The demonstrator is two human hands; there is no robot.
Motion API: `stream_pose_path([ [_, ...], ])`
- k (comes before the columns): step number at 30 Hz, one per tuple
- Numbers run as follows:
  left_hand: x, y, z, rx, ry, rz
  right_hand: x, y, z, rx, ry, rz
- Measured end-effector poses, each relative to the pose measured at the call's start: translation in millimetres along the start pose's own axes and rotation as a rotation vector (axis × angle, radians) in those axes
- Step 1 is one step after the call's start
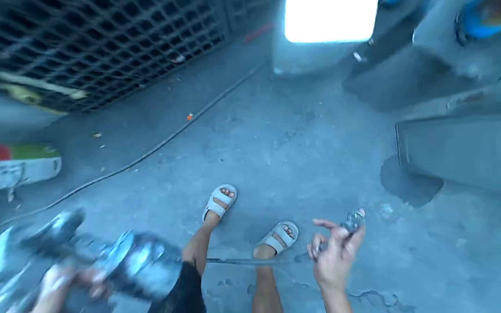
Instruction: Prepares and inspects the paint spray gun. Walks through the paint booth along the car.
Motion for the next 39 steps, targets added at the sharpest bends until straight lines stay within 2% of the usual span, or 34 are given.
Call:
stream_pose_path([
  [3,34.2,9.4,-66.6,0.193,-0.036,-0.042,74.1,-46.6,164.9,-0.009,0.136,0.246],
  [7,93.9,16.6,-165.6,0.352,-0.113,0.131,159.3,-115.9,335.0,-0.095,0.136,0.476],
  [9,123.5,21.8,-216.8,0.424,-0.208,0.235,189.7,-148.4,396.4,-0.165,0.082,0.619],
  [12,168.3,36.6,-285.5,0.498,-0.362,0.363,227.3,-179.6,466.2,-0.181,0.036,0.878],
  [13,182.6,43.4,-306.7,0.522,-0.423,0.403,238.4,-185.2,485.9,-0.126,0.088,0.889],
  [15,210.0,57.7,-345.6,0.56,-0.533,0.493,260.9,-191.6,520.5,0.024,0.318,0.805],
  [17,235.5,70.6,-374.9,0.597,-0.599,0.58,282.0,-193.8,540.9,0.101,0.553,0.668],
  [19,257.4,82.9,-396.9,0.627,-0.65,0.621,298.9,-198.4,550.7,0.167,0.691,0.577],
  [25,301.2,106.7,-431.9,0.696,-0.84,0.629,329.3,-219.6,576.6,0.283,0.85,0.381],
  [29,311.9,116.8,-431.9,0.685,-0.925,0.583,344.7,-239.1,594.5,0.307,0.841,0.364],
  [33,317.7,138.8,-437.8,0.654,-0.987,0.421,354.6,-259.3,609.2,0.246,0.789,0.418],
  [35,323.2,150.9,-446.9,0.621,-1.029,0.343,358.4,-270.6,614.0,0.114,0.687,0.502],
  [39,328.1,162.3,-449.9,0.627,-1.041,0.335,362.4,-276.1,605.5,-0.193,0.391,0.731],
])
Point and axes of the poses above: each hand's wrist, its own x-axis away from the middle knuckle, its own y-axis out of the back of the hand, z = x × y, the point moved 7 cm from there along -x, towards the middle knuckle, and after that the axes turned 12 degrees about -x, right-handed, at the moved point
